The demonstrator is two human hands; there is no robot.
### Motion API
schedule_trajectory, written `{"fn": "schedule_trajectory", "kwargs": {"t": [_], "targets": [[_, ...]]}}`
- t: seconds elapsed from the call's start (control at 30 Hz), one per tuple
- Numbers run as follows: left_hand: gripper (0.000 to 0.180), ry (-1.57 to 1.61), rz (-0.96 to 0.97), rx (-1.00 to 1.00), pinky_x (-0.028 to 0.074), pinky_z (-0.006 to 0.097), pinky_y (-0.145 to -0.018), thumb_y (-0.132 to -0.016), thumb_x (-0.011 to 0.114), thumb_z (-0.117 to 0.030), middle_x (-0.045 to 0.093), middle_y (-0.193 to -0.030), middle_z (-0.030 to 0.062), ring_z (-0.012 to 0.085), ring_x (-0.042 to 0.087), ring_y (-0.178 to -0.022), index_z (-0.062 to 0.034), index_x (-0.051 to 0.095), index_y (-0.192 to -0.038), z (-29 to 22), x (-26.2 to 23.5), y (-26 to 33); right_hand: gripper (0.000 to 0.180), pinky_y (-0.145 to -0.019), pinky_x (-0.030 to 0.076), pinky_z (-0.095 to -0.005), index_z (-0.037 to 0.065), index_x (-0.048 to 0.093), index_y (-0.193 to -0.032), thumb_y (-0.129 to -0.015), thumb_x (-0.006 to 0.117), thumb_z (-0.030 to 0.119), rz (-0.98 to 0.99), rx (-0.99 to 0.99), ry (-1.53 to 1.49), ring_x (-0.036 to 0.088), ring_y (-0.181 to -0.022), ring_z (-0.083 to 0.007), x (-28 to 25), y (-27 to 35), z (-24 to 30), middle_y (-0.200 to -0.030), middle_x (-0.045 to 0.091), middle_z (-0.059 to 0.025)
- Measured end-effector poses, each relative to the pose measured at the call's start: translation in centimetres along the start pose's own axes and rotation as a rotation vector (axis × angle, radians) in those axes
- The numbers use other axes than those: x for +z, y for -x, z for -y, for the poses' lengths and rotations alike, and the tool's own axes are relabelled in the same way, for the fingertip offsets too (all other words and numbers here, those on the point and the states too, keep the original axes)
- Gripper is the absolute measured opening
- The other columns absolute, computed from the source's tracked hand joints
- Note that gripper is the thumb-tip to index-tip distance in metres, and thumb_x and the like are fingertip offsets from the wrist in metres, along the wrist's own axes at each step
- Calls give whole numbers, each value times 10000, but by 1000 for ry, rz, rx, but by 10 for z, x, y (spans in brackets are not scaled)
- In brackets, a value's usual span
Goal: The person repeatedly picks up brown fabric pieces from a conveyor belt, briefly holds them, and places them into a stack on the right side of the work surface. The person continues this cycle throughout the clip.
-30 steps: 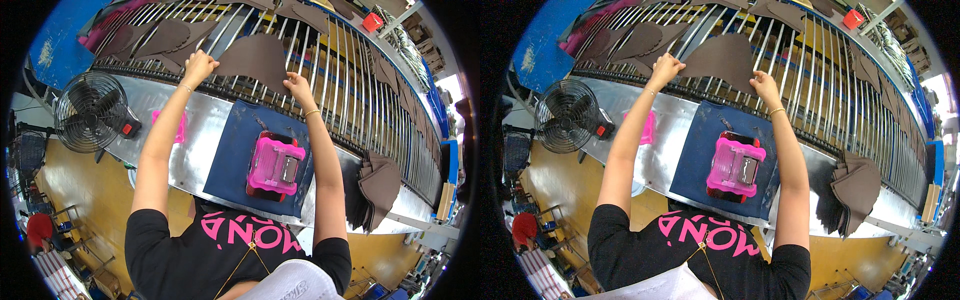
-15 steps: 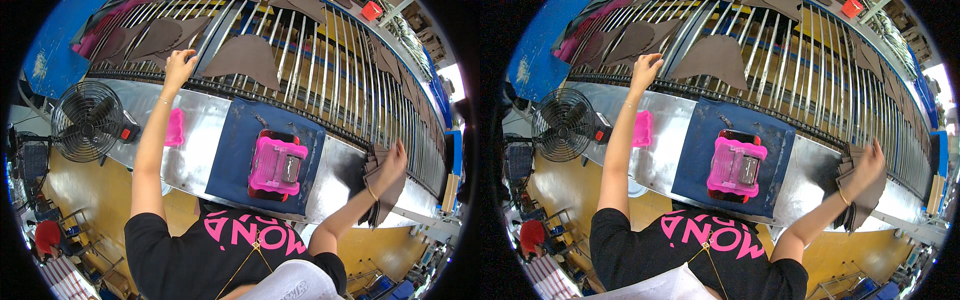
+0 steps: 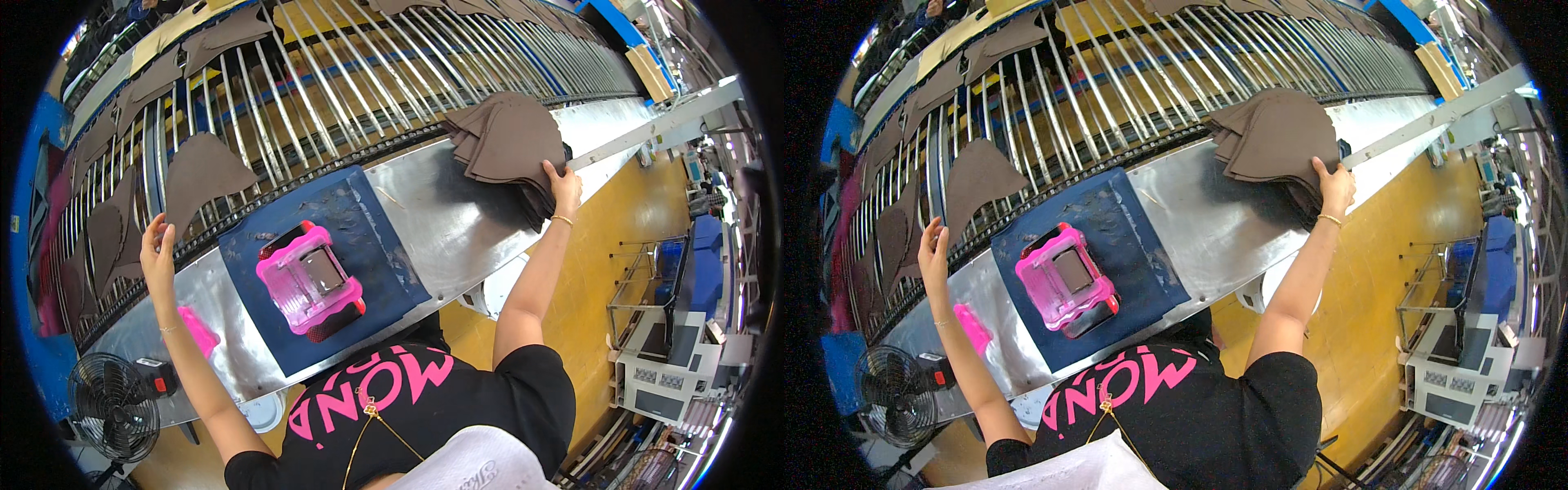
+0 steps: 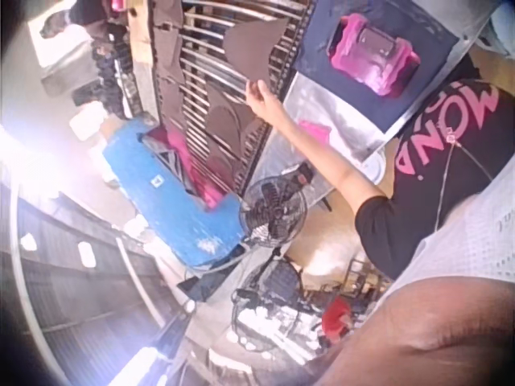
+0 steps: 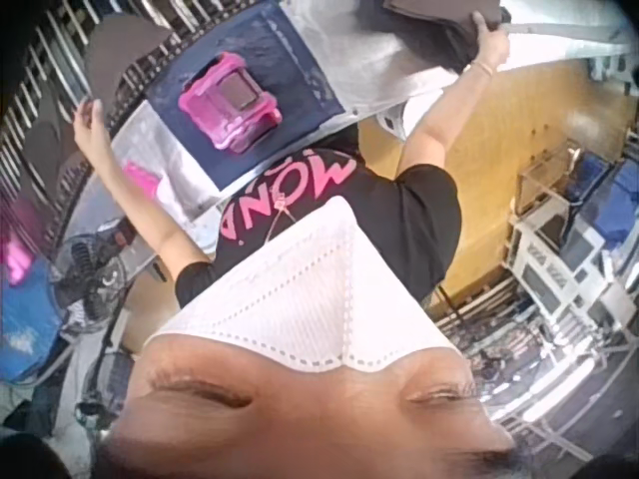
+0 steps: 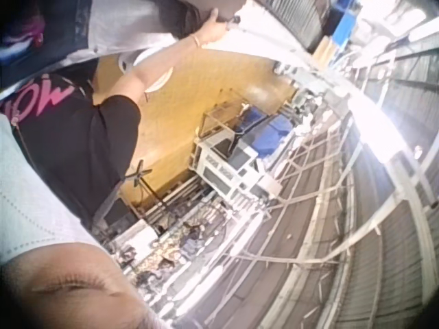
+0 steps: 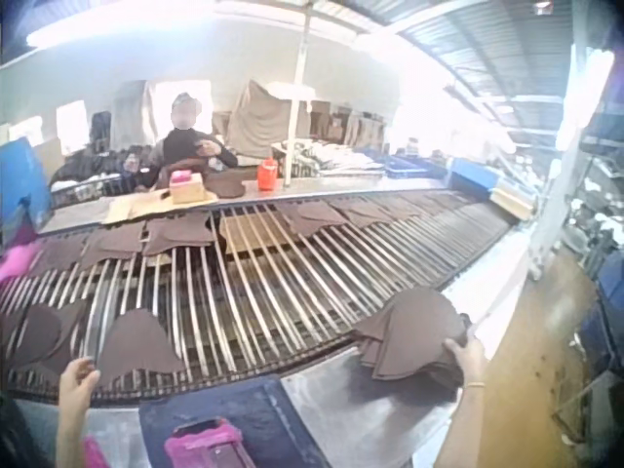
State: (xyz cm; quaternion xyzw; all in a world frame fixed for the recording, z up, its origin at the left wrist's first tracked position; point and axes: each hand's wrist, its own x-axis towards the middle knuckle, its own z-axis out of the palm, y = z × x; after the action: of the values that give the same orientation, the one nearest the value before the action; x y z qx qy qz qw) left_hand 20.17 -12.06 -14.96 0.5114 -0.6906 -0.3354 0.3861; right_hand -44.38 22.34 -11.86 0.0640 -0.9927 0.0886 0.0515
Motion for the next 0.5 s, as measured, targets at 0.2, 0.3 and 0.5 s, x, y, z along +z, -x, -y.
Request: {"fn": "schedule_trajectory", "kwargs": {"t": [0.2,0.3,0.5], "targets": [[372,-36,33,-23,429,252,-776,-873,628,-244,584,-995,46,109,540,-871,-58,568,-1190,-17,0,11,721,-907,424,-455,76,600,-1150,-700,633,638,-52,-61,27,529,-1084,-355,-15,3,-4,-1200,540,-168],[369,-34,50,6,429,250,-770,-877,623,-240,582,-1000,47,111,540,-873,-67,563,-1198,-12,2,13,746,-890,441,-419,1,601,-1097,-697,641,630,-62,-211,-15,551,-1043,-352,8,-19,-23,-1084,592,-179],[389,9,86,4,424,246,-761,-875,626,-235,577,-1009,44,112,544,-889,-79,545,-1222,-26,8,20,734,-868,454,-412,-44,591,-1044,-704,664,603,-45,-192,-47,565,-1028,-342,4,-10,-28,-1040,617,-221]]}}
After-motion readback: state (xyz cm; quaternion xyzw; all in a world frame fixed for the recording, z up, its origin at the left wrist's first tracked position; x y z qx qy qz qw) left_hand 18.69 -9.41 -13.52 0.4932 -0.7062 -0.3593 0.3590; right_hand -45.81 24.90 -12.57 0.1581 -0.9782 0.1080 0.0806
